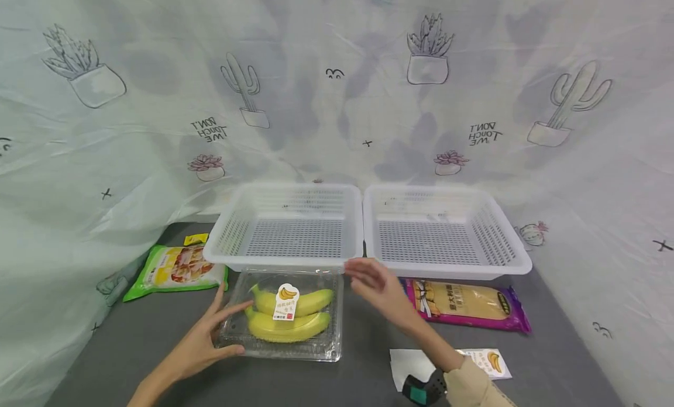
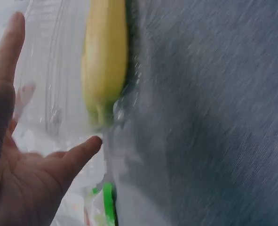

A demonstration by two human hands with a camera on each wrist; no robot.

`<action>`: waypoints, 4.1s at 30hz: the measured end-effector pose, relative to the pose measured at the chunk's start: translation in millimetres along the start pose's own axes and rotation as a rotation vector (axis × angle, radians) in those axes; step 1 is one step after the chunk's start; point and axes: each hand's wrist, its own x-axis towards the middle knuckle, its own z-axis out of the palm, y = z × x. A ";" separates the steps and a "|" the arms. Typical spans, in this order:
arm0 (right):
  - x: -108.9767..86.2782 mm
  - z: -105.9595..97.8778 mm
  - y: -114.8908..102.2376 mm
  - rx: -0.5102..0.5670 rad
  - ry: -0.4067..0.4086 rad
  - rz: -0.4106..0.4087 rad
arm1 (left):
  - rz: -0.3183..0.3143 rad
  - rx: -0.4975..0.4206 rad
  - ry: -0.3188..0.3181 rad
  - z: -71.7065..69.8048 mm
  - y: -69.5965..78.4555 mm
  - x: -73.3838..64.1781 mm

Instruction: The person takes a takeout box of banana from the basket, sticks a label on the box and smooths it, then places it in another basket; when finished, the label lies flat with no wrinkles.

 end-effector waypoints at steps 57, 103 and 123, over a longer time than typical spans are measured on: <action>-87.5 -270.8 -28.4 -1.178 0.165 0.582 | 0.033 0.019 0.427 -42.7 102.5 24.8; -88.3 -269.1 -23.8 -1.185 0.212 0.575 | 0.178 -0.107 0.360 12.6 114.4 175.0; -87.0 -269.6 -24.6 -1.202 0.212 0.570 | 0.286 -0.223 0.324 70.8 150.4 223.1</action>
